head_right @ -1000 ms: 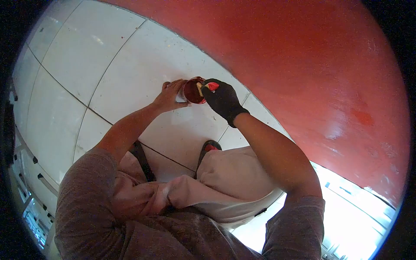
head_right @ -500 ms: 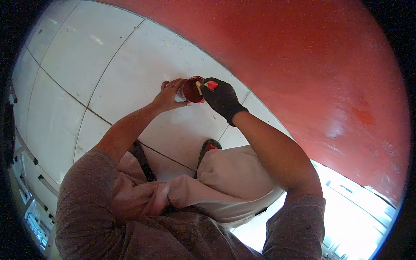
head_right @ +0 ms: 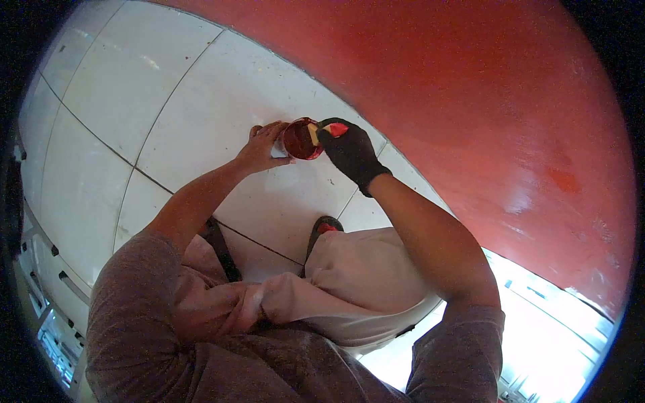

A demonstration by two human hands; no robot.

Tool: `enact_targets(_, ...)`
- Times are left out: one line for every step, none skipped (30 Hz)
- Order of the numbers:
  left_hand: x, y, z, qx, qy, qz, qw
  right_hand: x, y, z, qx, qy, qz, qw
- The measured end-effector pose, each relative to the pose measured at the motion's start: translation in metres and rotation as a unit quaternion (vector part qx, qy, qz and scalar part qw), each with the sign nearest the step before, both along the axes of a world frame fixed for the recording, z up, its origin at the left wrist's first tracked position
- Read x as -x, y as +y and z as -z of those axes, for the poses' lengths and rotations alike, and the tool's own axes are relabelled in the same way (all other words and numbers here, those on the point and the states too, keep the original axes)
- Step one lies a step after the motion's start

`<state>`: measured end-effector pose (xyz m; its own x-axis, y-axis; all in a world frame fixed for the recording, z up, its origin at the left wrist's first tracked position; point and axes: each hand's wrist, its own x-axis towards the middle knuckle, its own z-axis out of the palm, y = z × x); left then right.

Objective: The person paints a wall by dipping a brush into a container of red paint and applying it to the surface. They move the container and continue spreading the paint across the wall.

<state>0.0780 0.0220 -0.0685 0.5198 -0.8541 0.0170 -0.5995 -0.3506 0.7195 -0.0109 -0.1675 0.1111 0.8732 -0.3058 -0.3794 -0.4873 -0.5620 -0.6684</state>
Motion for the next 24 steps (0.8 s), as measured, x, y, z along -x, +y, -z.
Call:
enact_targets(0.0,0.0,0.001,0.001,0.0,-0.001,1.0,0.001,-0.006,0.005,-0.033,-0.022,0.006,0.999)
enact_targets(0.0,-0.001,0.001,0.001,-0.004,-0.001,1.0,0.003,-0.011,0.008,-0.065,-0.044,0.012,0.997)
enact_targets(0.0,-0.001,0.002,0.001,-0.008,-0.001,1.0,0.006,-0.018,0.011,-0.064,-0.044,0.011,0.997)
enact_targets(0.001,0.0,0.001,0.002,-0.008,-0.001,1.0,0.007,-0.021,0.006,-0.114,-0.016,0.055,0.992)
enact_targets(0.001,0.0,0.0,0.009,-0.004,-0.006,1.0,0.007,-0.024,0.002,-0.163,0.012,0.1,0.982)
enact_targets(0.001,0.0,-0.001,0.017,-0.001,-0.01,1.0,0.009,-0.026,-0.003,-0.162,0.011,0.099,0.982)
enact_targets(0.001,0.0,-0.001,0.018,-0.001,-0.01,1.0,0.012,-0.028,-0.009,-0.198,0.019,0.115,0.973)
enact_targets(0.001,0.0,-0.001,0.017,-0.001,-0.011,1.0,0.014,-0.031,-0.012,-0.235,0.025,0.129,0.963)
enact_targets(0.0,0.0,-0.001,0.017,0.0,-0.011,1.0,0.017,-0.034,-0.014,-0.234,0.024,0.13,0.963)
enact_targets(0.0,0.0,-0.001,0.017,-0.001,-0.01,1.0,0.021,-0.038,-0.016,-0.258,0.032,0.142,0.955)
enact_targets(0.0,0.0,0.0,0.017,0.0,-0.009,1.0,0.023,-0.041,-0.017,-0.282,0.041,0.155,0.946)
enact_targets(0.0,0.0,0.0,0.016,0.001,-0.008,1.0,0.026,-0.044,-0.018,-0.282,0.039,0.156,0.946)
enact_targets(0.0,0.0,-0.002,0.018,0.0,-0.006,1.0,0.03,-0.048,-0.018,-0.297,0.039,0.171,0.939)
enact_targets(0.0,0.0,-0.004,0.008,-0.002,-0.009,1.0,0.033,-0.05,-0.017,-0.312,0.039,0.186,0.931)
enact_targets(0.001,0.0,-0.005,-0.001,-0.004,-0.012,1.0,0.036,-0.052,-0.018,-0.311,0.037,0.187,0.931)
enact_targets(0.0,-0.001,-0.007,0.0,-0.006,-0.01,1.0,0.04,-0.054,-0.018,-0.331,0.035,0.204,0.921)
enact_targets(-0.001,-0.001,-0.008,-0.007,0.002,-0.006,1.0,0.043,-0.055,-0.018,-0.351,0.033,0.222,0.909)
enact_targets(-0.001,-0.001,-0.008,-0.014,0.01,-0.003,1.0,0.045,-0.055,-0.019,-0.35,0.03,0.223,0.909)
enact_targets(-0.001,-0.001,-0.008,-0.013,0.008,-0.001,1.0,0.047,-0.055,-0.02,-0.354,0.035,0.238,0.904)
enact_targets(-0.001,-0.001,-0.008,-0.009,0.01,-0.005,1.0,0.049,-0.054,-0.02,-0.358,0.039,0.254,0.898)
enact_targets(-0.001,-0.002,-0.008,-0.005,0.011,-0.01,1.0,0.052,-0.053,-0.018,-0.358,0.036,0.255,0.897)
enact_targets(0.0,-0.002,-0.008,-0.004,0.008,-0.007,1.0,0.055,-0.053,-0.014,-0.382,0.032,0.261,0.886)
enact_targets(0.0,-0.003,-0.008,-0.019,0.006,-0.013,1.0,0.057,-0.053,-0.012,-0.406,0.028,0.266,0.874)
enact_targets(0.001,-0.003,-0.008,-0.034,0.004,-0.019,0.999,0.059,-0.054,-0.01,-0.405,0.025,0.267,0.874)
